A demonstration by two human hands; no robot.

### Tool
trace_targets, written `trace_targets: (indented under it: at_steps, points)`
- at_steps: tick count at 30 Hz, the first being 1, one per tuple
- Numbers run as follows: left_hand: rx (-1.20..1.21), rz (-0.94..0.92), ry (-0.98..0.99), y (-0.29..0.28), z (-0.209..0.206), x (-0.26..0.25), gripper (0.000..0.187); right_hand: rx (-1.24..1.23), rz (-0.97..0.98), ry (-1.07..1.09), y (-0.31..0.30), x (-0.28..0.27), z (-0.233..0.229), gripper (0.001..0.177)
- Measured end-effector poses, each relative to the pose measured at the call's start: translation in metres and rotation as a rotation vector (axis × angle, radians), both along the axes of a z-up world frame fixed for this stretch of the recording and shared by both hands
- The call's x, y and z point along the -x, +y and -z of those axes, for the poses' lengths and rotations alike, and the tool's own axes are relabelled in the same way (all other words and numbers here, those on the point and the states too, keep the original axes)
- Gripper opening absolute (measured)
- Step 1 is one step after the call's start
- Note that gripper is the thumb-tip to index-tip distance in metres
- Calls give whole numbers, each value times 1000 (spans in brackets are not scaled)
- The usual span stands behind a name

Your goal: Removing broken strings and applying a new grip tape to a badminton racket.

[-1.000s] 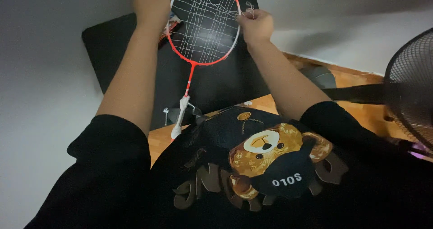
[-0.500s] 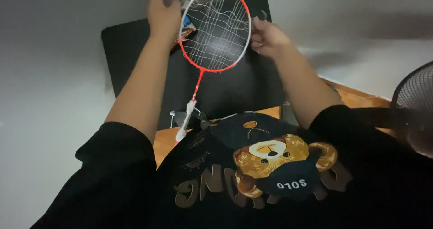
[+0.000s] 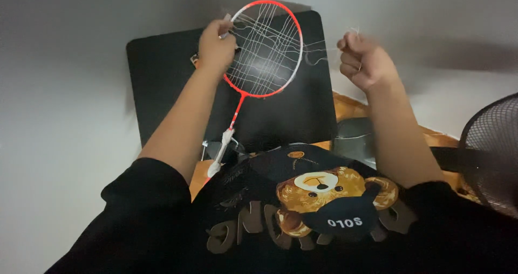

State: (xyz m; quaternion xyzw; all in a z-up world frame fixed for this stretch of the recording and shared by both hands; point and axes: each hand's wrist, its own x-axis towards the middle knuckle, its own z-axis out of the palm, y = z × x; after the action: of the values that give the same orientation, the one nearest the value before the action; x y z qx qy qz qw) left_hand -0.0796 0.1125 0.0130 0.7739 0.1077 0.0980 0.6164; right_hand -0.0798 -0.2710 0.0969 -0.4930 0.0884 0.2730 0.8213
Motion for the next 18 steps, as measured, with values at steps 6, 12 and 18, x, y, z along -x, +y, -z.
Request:
trace_targets:
  at_steps: [6,12,18]
  points:
    - [-499,-138,292,-14,-30,-2,39,411,183,87,26,24,-26,19]
    - [-475,-50,165,-9,0,-46,28,483,17,88,-9,-1,49,15]
    - [56,-287,237,15,51,-84,19,946,18,-17,18,22,1,16]
